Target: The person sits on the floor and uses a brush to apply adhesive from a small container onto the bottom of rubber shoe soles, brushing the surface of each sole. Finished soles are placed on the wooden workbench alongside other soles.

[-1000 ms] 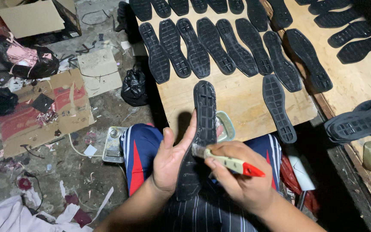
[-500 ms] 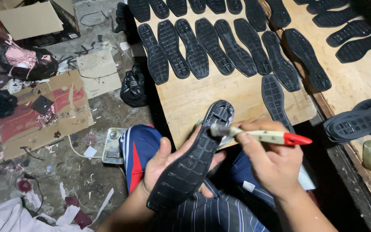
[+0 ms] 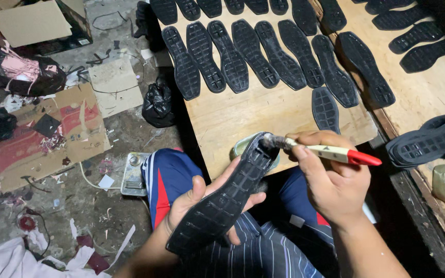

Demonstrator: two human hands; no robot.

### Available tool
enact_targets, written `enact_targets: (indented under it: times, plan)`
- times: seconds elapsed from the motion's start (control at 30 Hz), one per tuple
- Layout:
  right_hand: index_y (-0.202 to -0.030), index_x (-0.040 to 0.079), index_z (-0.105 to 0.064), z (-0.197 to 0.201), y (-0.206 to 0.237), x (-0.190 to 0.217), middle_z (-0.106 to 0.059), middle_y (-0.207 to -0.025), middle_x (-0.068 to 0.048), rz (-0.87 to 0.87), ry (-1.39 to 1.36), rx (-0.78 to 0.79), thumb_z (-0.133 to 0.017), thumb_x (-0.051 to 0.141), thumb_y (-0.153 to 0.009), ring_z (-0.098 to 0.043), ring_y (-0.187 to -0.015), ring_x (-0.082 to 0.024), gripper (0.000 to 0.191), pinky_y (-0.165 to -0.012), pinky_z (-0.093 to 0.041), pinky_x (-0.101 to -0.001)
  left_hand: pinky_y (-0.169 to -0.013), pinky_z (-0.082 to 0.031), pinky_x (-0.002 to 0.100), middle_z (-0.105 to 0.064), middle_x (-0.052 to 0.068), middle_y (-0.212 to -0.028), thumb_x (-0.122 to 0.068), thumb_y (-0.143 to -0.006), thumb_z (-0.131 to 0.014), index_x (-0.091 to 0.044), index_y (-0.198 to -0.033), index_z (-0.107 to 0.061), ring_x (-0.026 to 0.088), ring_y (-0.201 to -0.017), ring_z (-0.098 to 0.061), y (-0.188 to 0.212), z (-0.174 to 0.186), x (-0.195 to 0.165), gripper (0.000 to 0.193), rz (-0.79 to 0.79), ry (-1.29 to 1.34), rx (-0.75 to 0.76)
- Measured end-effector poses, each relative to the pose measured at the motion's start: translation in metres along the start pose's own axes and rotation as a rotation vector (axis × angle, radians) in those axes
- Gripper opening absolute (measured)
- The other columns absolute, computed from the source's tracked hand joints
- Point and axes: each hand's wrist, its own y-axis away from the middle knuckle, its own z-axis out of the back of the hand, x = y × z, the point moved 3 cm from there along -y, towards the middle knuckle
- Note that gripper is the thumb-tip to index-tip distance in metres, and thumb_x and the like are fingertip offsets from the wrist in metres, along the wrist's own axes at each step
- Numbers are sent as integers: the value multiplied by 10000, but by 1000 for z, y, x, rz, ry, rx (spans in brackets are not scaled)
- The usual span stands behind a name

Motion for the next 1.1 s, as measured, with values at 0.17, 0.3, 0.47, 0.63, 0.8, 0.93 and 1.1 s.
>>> enact_targets:
  times: [0.17, 0.3, 0.47, 0.63, 0.8, 0.93, 1.1]
  plan:
    - [-1124, -55, -624, -16, 17, 7, -727, -1095, -172, 5, 58, 187, -674, -54, -944, -713, -986, -190, 187, -880, -588, -306, -855, -611, 564, -117, 166, -1762, -595, -1015, -518, -202, -1733, 63, 457, -1602, -161, 2, 2, -4, 1004, -14, -63, -21]
    - [-1157, -41, -613, -13, 12, -4, -731, -1110, -160, -19, 13, 82, -652, -32, -984, -707, -953, -163, 178, -852, -599, -288, -863, -614, 529, -107, 138, -1765, -591, -1016, -522, -191, -1733, 60, 447, -1617, -159, 3, 4, -4, 1006, 28, -83, 14]
    - [-1181, -43, -611, 4, 1, -14, -721, -1107, -154, -34, 27, -70, -654, -16, -1017, -710, -977, -170, 172, -890, -589, -299, -876, -615, 526, -127, 143, -1785, -587, -1025, -521, -178, -1737, 63, 436, -1634, -176, 4, 7, -4, 1007, -1, -94, 4]
    - [-1030, -9, -659, -32, 32, 5, -730, -1043, -127, 294, 335, 303, -748, 8, -899, -733, -994, -207, 159, -861, -596, -313, -910, -602, 561, -135, 186, -1700, -606, -999, -503, -229, -1723, 58, 401, -1542, -235, -1, 14, -9, 991, -22, -157, -39]
    - [-1082, -39, -664, -21, 15, -12, -712, -1119, -167, -10, -56, 182, -660, -47, -945, -707, -1063, -241, 138, -943, -575, -333, -919, -600, 543, -140, 161, -1764, -578, -1036, -460, -189, -1724, 28, 392, -1608, -227, 0, 14, -10, 929, -34, -107, -36]
    - [-1110, -36, -648, -6, 4, -26, -718, -1139, -166, 2, 129, 42, -660, -22, -976, -696, -1022, -228, 136, -925, -559, -327, -923, -600, 538, -180, 186, -1753, -579, -1042, -454, -190, -1734, 10, 391, -1616, -243, -3, 14, -9, 919, 14, -101, 7]
    - [-1048, -24, -675, -36, 41, -20, -745, -1078, -151, 56, 80, 353, -701, -11, -919, -738, -1059, -244, 132, -949, -579, -346, -1066, -493, 578, -236, 179, -1700, -629, -1044, -442, -249, -1749, -28, 392, -1448, -351, -7, 21, -11, 901, -30, -219, -110]
